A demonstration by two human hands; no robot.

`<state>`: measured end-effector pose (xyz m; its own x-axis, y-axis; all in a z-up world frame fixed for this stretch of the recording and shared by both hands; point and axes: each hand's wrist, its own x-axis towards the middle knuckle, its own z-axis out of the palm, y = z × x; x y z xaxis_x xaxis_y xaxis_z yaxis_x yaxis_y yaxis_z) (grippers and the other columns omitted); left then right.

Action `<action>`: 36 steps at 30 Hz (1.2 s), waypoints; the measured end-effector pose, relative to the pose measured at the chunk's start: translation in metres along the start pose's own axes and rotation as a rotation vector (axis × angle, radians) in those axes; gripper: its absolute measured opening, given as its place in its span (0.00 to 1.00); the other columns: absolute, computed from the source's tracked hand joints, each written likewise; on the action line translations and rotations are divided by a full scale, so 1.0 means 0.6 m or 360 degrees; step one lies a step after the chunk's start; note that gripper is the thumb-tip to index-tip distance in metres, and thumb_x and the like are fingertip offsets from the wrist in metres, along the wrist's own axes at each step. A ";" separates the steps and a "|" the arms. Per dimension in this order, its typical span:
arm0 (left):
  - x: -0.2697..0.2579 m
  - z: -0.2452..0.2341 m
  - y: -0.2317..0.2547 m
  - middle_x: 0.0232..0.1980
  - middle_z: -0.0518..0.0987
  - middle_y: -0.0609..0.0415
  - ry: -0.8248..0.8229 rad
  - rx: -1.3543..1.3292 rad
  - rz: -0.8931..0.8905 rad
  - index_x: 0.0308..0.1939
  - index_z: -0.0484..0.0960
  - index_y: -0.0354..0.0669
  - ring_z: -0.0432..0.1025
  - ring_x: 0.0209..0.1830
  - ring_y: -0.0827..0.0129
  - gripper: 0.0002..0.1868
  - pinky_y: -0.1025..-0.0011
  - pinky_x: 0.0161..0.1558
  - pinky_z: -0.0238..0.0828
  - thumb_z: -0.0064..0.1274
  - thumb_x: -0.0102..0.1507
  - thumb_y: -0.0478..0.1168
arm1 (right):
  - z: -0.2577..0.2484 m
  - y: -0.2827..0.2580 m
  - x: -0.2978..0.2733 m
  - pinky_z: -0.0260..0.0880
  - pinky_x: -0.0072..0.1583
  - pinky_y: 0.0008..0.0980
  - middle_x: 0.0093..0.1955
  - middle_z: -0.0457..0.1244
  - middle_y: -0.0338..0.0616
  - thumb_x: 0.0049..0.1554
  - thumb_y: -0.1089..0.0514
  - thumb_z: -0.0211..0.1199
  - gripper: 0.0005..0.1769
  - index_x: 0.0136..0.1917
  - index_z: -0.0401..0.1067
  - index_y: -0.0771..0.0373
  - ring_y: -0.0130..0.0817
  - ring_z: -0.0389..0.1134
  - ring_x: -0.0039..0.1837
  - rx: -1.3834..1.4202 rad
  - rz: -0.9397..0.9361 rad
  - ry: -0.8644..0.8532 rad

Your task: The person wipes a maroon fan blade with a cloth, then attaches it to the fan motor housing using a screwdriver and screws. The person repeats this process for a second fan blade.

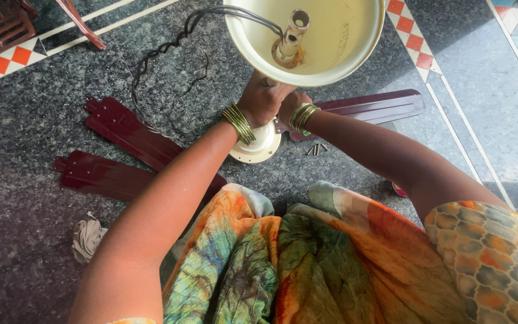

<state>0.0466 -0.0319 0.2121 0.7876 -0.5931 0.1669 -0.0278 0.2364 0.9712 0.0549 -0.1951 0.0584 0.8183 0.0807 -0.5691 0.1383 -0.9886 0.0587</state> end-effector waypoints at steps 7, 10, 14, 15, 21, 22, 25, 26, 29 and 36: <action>0.003 0.003 -0.005 0.51 0.85 0.48 -0.0054 0.0074 0.0070 0.51 0.82 0.32 0.79 0.52 0.68 0.14 0.68 0.57 0.75 0.54 0.65 0.38 | 0.101 0.047 0.104 0.73 0.60 0.44 0.47 0.71 0.48 0.51 0.55 0.69 0.09 0.45 0.80 0.59 0.45 0.72 0.55 -0.0032 -0.0445 0.0610; 0.004 0.000 -0.005 0.50 0.86 0.48 -0.0056 0.0101 0.0035 0.51 0.82 0.32 0.79 0.51 0.68 0.14 0.68 0.56 0.75 0.53 0.65 0.38 | 0.119 0.045 0.106 0.73 0.61 0.42 0.46 0.72 0.45 0.54 0.58 0.67 0.05 0.44 0.80 0.58 0.43 0.73 0.56 -0.0160 -0.0544 0.0941; 0.002 -0.002 -0.010 0.51 0.86 0.48 -0.0087 0.0201 0.0006 0.51 0.83 0.34 0.80 0.52 0.68 0.14 0.68 0.56 0.76 0.52 0.66 0.39 | 0.084 0.033 0.079 0.72 0.61 0.43 0.44 0.72 0.42 0.55 0.56 0.66 0.06 0.42 0.81 0.58 0.39 0.73 0.54 -0.0366 -0.0375 0.0440; 0.002 -0.004 -0.011 0.51 0.86 0.48 -0.0098 0.0242 -0.0010 0.51 0.84 0.35 0.81 0.52 0.68 0.14 0.69 0.56 0.77 0.53 0.66 0.40 | 0.070 0.028 0.069 0.71 0.63 0.43 0.44 0.72 0.40 0.54 0.55 0.67 0.06 0.40 0.81 0.57 0.36 0.73 0.54 -0.0519 -0.0311 0.0343; 0.000 -0.008 -0.013 0.54 0.85 0.48 -0.0122 0.0128 0.0067 0.53 0.83 0.34 0.79 0.56 0.66 0.15 0.68 0.59 0.74 0.54 0.67 0.40 | 0.032 0.022 0.023 0.72 0.60 0.45 0.47 0.72 0.49 0.57 0.54 0.65 0.10 0.44 0.82 0.62 0.42 0.74 0.55 -0.0008 -0.0045 0.0104; 0.000 -0.008 -0.013 0.54 0.85 0.48 -0.0105 0.0122 0.0053 0.54 0.82 0.34 0.79 0.55 0.66 0.15 0.68 0.58 0.74 0.54 0.66 0.40 | 0.034 0.022 0.024 0.72 0.59 0.44 0.49 0.71 0.50 0.53 0.53 0.68 0.11 0.46 0.80 0.62 0.43 0.73 0.55 -0.0042 -0.0101 0.0118; 0.001 -0.005 -0.011 0.54 0.85 0.48 -0.0078 0.0128 0.0036 0.54 0.82 0.34 0.79 0.55 0.66 0.15 0.68 0.58 0.74 0.54 0.66 0.39 | 0.051 0.022 0.031 0.73 0.58 0.43 0.52 0.70 0.52 0.46 0.55 0.73 0.18 0.49 0.78 0.63 0.44 0.71 0.58 -0.0136 -0.0233 0.0138; 0.002 -0.005 -0.010 0.55 0.85 0.48 -0.0088 0.0146 0.0047 0.54 0.82 0.34 0.78 0.56 0.66 0.15 0.68 0.59 0.74 0.54 0.66 0.40 | 0.058 0.022 0.031 0.73 0.59 0.42 0.53 0.70 0.52 0.47 0.57 0.72 0.16 0.49 0.79 0.62 0.43 0.72 0.59 -0.0160 -0.0249 0.0133; 0.004 -0.004 -0.009 0.55 0.84 0.48 -0.0097 0.0172 0.0103 0.54 0.81 0.34 0.78 0.56 0.67 0.15 0.68 0.60 0.73 0.54 0.67 0.39 | 0.069 0.029 0.028 0.74 0.57 0.42 0.53 0.71 0.50 0.50 0.60 0.69 0.09 0.46 0.80 0.62 0.42 0.73 0.58 -0.0172 -0.0375 0.0392; 0.003 -0.003 -0.012 0.52 0.86 0.48 -0.0105 0.0162 0.0067 0.52 0.83 0.34 0.79 0.54 0.67 0.14 0.67 0.58 0.75 0.54 0.66 0.39 | 0.042 0.022 0.012 0.70 0.61 0.44 0.47 0.72 0.43 0.54 0.56 0.66 0.05 0.39 0.79 0.58 0.41 0.73 0.54 -0.0291 -0.0249 0.0396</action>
<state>0.0494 -0.0334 0.2049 0.7424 -0.6343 0.2155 -0.1249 0.1850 0.9748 0.0484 -0.2106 0.0346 0.8872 0.2799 -0.3668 0.3518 -0.9247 0.1452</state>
